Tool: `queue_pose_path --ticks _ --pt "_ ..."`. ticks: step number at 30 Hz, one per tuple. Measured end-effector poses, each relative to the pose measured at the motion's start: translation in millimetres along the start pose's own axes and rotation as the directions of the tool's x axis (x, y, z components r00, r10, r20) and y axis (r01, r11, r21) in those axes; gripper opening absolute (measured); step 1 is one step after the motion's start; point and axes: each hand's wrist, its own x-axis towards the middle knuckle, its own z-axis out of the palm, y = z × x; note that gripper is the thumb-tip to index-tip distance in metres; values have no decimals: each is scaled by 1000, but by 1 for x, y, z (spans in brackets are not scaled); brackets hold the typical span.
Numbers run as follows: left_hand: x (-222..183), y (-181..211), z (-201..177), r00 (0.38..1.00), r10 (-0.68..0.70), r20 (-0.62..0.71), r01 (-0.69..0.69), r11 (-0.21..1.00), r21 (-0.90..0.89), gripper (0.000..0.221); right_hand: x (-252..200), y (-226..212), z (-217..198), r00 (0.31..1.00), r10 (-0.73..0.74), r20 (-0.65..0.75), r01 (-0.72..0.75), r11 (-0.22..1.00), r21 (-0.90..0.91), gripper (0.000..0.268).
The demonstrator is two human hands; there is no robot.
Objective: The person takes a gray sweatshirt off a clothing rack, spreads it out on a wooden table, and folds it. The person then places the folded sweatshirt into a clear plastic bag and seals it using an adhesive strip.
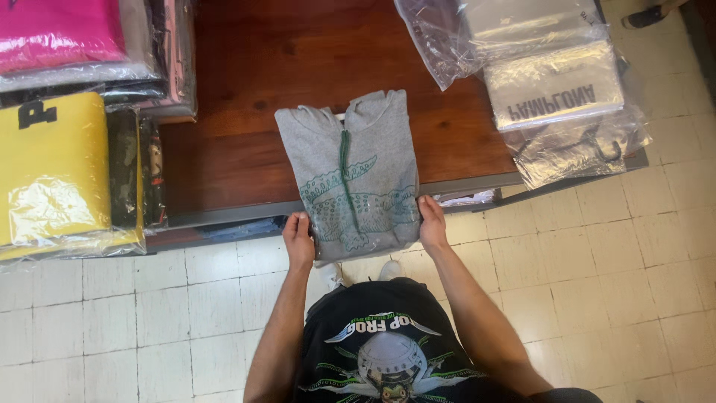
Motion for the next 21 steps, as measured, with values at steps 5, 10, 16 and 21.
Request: queue_pose_path --ticks 5,10,16,21 --pt "-20 24 -4 994 58 94 -76 978 195 26 -8 -10 -16 999 49 6 -47 990 -131 21" --pt "-22 -2 -1 999 -40 -14 42 967 253 21 2 -17 -20 995 95 -37 -102 926 -362 25" --pt "-13 -22 5 980 -170 -98 185 970 159 24 -6 -35 -6 983 162 -88 -179 955 -238 35" --pt "-40 48 34 957 -261 -129 284 936 210 58 -3 0 -8 987 146 -71 -156 973 -171 31"
